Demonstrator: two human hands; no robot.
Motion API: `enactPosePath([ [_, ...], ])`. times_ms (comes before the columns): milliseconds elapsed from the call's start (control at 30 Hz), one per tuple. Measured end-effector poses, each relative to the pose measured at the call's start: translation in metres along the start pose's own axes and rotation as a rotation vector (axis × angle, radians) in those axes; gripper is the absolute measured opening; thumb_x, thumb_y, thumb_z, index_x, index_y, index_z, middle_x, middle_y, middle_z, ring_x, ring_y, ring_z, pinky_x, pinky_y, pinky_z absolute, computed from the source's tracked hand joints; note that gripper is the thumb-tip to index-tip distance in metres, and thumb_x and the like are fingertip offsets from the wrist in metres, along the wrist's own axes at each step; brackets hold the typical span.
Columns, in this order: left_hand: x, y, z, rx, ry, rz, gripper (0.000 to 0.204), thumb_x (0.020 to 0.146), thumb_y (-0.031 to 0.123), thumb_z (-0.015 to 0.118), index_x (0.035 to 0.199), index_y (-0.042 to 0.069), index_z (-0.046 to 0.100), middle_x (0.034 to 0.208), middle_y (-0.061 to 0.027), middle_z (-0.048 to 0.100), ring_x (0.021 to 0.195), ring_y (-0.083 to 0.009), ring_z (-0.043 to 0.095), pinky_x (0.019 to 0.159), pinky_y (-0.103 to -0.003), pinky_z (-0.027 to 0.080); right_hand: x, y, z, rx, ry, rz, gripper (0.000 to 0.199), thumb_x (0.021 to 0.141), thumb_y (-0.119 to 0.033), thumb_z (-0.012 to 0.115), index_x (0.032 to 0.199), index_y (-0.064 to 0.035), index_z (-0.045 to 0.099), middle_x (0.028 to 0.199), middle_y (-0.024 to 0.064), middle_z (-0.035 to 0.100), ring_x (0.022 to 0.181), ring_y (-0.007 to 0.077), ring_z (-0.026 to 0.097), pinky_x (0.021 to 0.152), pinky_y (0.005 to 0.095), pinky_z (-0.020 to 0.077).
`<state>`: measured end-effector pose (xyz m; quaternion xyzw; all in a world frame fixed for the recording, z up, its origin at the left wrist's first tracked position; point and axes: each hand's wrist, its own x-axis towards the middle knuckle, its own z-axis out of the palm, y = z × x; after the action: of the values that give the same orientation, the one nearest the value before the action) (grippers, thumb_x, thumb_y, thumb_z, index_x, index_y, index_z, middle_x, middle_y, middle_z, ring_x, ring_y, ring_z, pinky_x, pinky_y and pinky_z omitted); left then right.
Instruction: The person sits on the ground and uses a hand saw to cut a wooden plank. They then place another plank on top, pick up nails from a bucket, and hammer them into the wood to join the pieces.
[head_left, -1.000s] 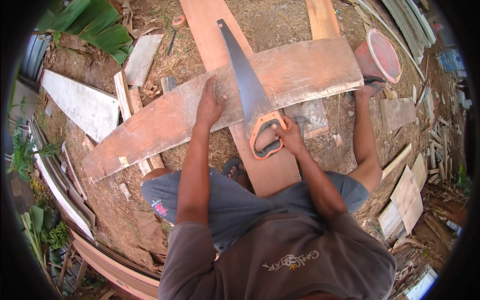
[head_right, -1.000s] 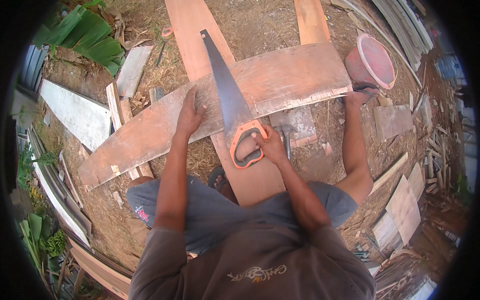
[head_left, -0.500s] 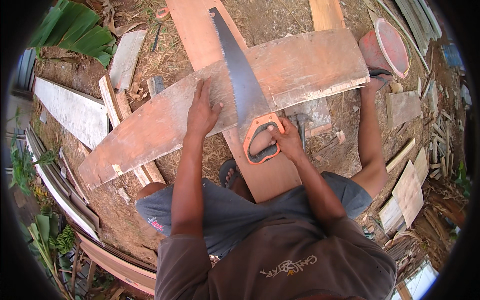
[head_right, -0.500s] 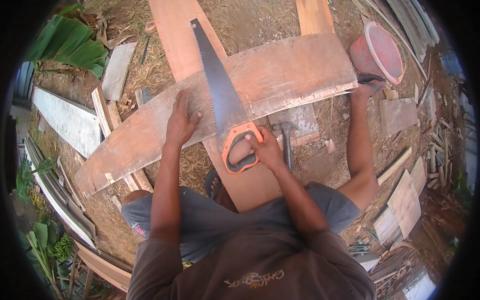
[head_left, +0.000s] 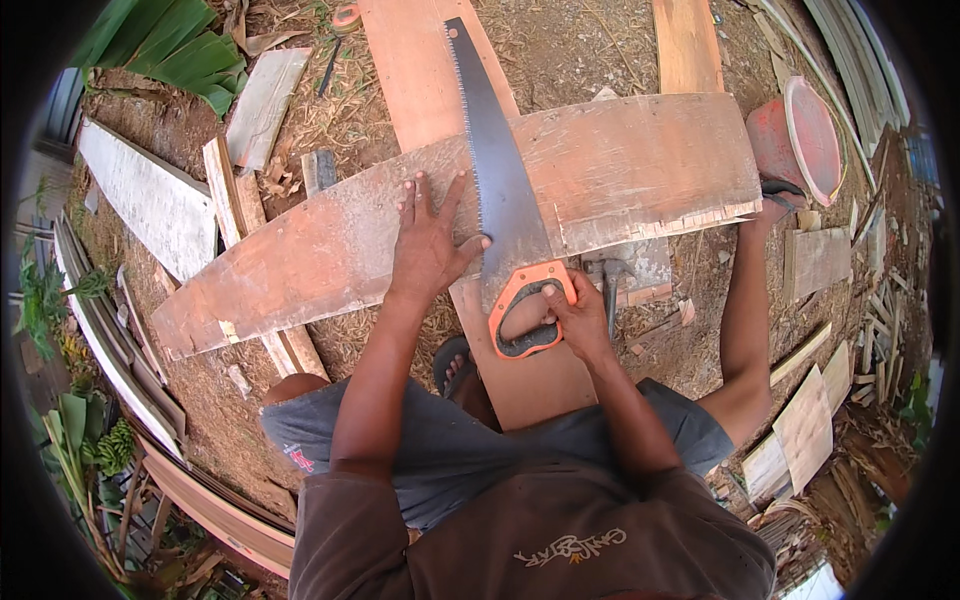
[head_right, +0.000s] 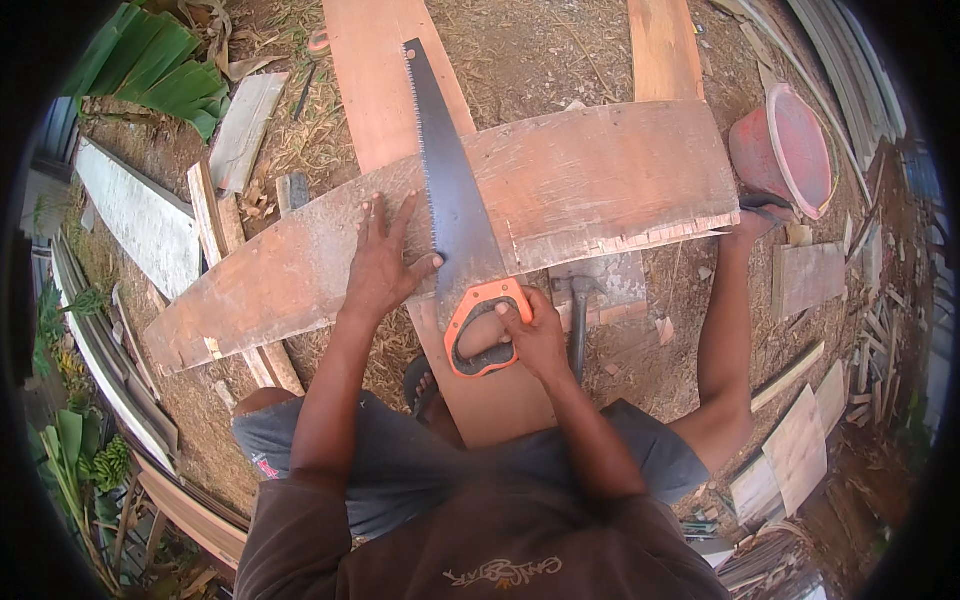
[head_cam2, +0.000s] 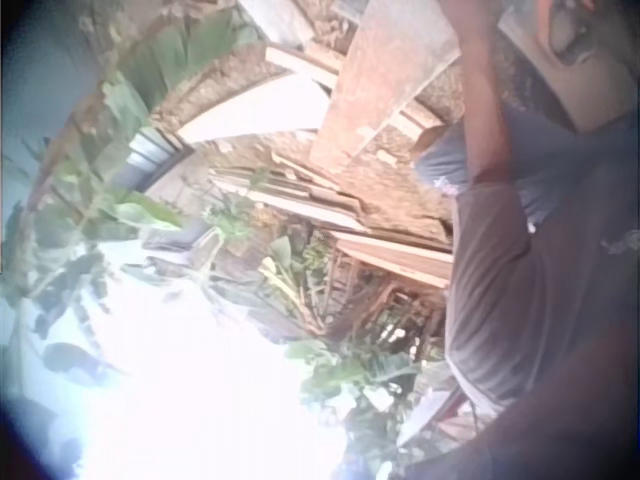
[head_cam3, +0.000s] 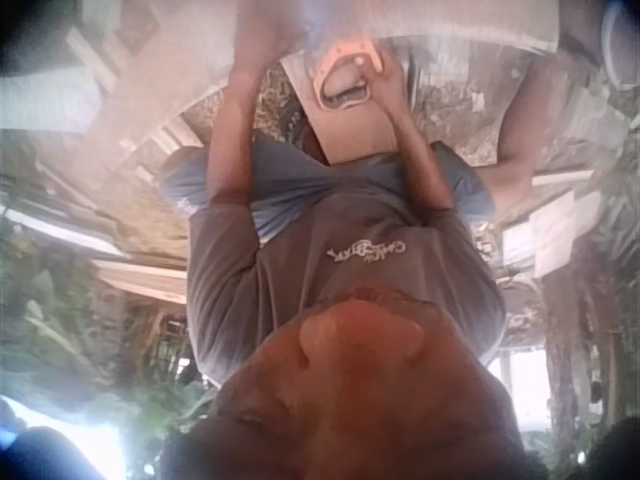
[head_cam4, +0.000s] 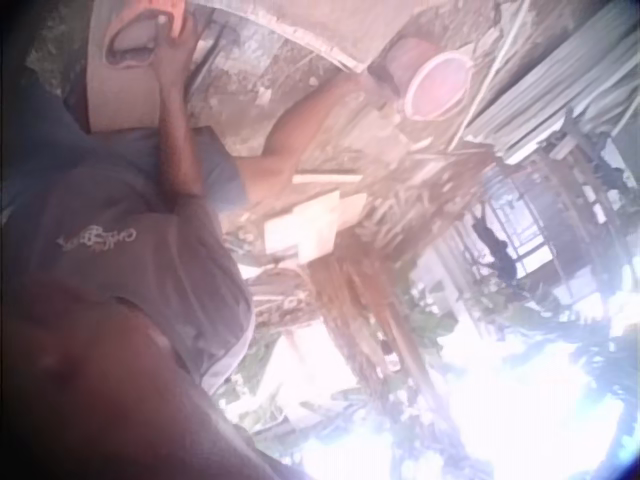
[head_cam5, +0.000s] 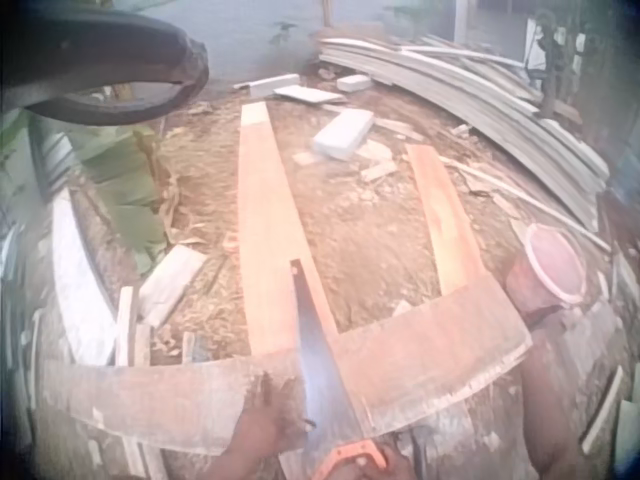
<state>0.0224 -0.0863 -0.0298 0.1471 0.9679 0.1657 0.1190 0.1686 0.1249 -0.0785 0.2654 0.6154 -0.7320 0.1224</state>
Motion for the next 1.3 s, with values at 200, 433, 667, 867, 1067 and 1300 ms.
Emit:
enactPosePath([
  [200,0.001,0.005,0.005,0.084,-0.027,0.036,0.096,0.078,0.069,0.072,0.158,0.032,0.036,0.160,-0.0389,0.019,0.148,-0.0607,0.016,0.118,-0.066,0.026,-0.002,-0.002,0.002,0.011,0.013,0.021,0.029,0.099,-0.016,0.069,0.120,0.0009,0.061,0.086,0.0024,0.065,0.065,0.0074,0.059,0.059,0.0232,0.0501],
  [433,0.002,0.004,0.011,0.158,-0.020,0.047,0.093,0.079,0.067,0.071,0.158,0.032,0.036,0.159,-0.0395,0.020,0.147,-0.0611,0.018,0.117,-0.066,0.027,-0.003,-0.004,0.001,0.005,-0.011,0.000,0.023,0.099,-0.016,0.068,0.115,0.0001,0.062,0.085,0.0018,0.065,0.064,0.0069,0.058,0.059,0.0230,0.0500],
  [667,0.004,0.006,0.009,0.158,-0.047,0.033,0.093,0.080,0.064,0.072,0.159,0.033,0.035,0.159,-0.0399,0.019,0.148,-0.0598,0.017,0.118,-0.065,0.026,-0.003,-0.004,0.004,0.027,-0.003,0.033,0.027,0.099,-0.014,0.067,0.122,0.0005,0.061,0.091,0.0025,0.066,0.070,0.0075,0.059,0.062,0.0240,0.0508],
  [867,0.003,0.005,0.011,0.149,-0.004,0.066,0.093,0.079,0.060,0.076,0.158,0.031,0.037,0.156,-0.0430,0.022,0.146,-0.0616,0.022,0.115,-0.067,0.030,-0.003,-0.004,0.003,-0.011,-0.005,0.032,0.027,0.100,-0.017,0.067,0.120,0.0006,0.062,0.088,0.0022,0.065,0.070,0.0078,0.059,0.062,0.0246,0.0509],
  [1067,0.004,0.006,0.009,0.146,-0.049,0.029,0.093,0.079,0.062,0.074,0.158,0.033,0.036,0.159,-0.0396,0.019,0.149,-0.0590,0.015,0.119,-0.064,0.025,-0.003,-0.003,0.003,0.001,-0.018,0.005,0.026,0.100,-0.019,0.068,0.117,0.0004,0.063,0.087,0.0023,0.066,0.068,0.0080,0.060,0.062,0.0247,0.0514],
  [1300,0.004,0.005,0.009,0.131,-0.041,0.037,0.092,0.079,0.062,0.074,0.158,0.034,0.036,0.159,-0.0394,0.020,0.149,-0.0589,0.015,0.120,-0.063,0.025,-0.005,-0.001,0.008,0.039,-0.015,0.015,0.027,0.099,-0.017,0.069,0.119,0.0005,0.063,0.085,0.0016,0.065,0.066,0.0075,0.059,0.060,0.0240,0.0509],
])
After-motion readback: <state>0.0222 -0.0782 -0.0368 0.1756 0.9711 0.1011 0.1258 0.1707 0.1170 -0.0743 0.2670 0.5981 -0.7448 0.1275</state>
